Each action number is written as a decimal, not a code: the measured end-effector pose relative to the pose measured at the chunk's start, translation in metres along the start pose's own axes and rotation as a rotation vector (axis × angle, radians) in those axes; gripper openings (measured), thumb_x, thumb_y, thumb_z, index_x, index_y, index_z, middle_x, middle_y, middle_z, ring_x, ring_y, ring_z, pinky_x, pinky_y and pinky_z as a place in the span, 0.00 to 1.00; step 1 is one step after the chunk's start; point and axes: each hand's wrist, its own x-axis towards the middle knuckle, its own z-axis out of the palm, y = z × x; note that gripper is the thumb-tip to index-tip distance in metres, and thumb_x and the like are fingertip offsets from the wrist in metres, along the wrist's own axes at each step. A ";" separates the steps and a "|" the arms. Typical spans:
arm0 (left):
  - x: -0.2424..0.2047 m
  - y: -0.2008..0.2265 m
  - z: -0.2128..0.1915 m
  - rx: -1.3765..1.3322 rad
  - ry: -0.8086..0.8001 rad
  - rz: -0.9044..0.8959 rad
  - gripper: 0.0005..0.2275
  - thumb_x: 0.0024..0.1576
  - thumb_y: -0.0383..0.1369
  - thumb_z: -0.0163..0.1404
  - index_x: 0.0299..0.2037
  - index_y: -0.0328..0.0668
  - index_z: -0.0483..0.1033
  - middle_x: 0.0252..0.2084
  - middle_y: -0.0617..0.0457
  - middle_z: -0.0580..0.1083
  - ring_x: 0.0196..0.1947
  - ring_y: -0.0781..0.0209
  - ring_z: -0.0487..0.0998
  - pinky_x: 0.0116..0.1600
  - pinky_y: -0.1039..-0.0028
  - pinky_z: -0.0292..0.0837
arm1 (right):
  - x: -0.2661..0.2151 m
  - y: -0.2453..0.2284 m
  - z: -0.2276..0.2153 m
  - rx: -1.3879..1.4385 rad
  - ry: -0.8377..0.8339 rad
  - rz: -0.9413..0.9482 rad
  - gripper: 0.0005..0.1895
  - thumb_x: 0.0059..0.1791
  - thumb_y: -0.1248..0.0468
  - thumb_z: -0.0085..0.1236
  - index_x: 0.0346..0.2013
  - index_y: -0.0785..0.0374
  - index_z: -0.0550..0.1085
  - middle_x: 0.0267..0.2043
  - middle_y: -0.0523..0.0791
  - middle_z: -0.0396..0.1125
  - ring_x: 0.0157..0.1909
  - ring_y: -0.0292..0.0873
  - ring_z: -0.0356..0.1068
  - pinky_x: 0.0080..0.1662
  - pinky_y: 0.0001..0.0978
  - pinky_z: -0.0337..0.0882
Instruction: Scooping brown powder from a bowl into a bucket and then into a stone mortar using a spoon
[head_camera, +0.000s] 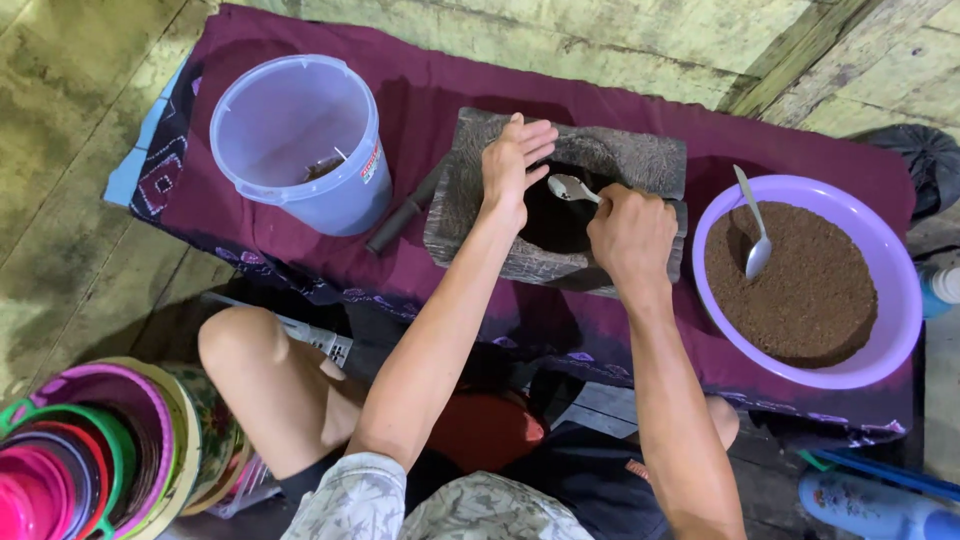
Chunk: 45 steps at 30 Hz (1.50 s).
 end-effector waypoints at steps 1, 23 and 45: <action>0.002 -0.001 0.000 -0.004 -0.005 0.004 0.26 0.66 0.49 0.37 0.56 0.33 0.76 0.57 0.32 0.75 0.63 0.34 0.71 0.65 0.36 0.60 | 0.000 -0.002 -0.001 -0.018 0.012 -0.002 0.11 0.50 0.62 0.52 0.40 0.54 0.82 0.32 0.52 0.74 0.38 0.62 0.74 0.46 0.53 0.70; -0.025 0.028 0.011 0.013 0.128 -0.110 0.26 0.59 0.47 0.37 0.55 0.36 0.78 0.55 0.43 0.79 0.57 0.52 0.79 0.62 0.56 0.69 | -0.005 -0.021 -0.015 0.035 0.044 0.066 0.14 0.47 0.63 0.51 0.40 0.52 0.84 0.32 0.59 0.75 0.35 0.69 0.72 0.40 0.59 0.69; -0.021 0.025 0.012 0.001 0.154 -0.078 0.26 0.58 0.47 0.38 0.55 0.35 0.77 0.56 0.41 0.79 0.58 0.48 0.78 0.65 0.53 0.67 | -0.001 -0.015 -0.013 0.089 0.004 0.077 0.15 0.45 0.64 0.50 0.37 0.50 0.85 0.31 0.56 0.75 0.36 0.65 0.73 0.42 0.57 0.69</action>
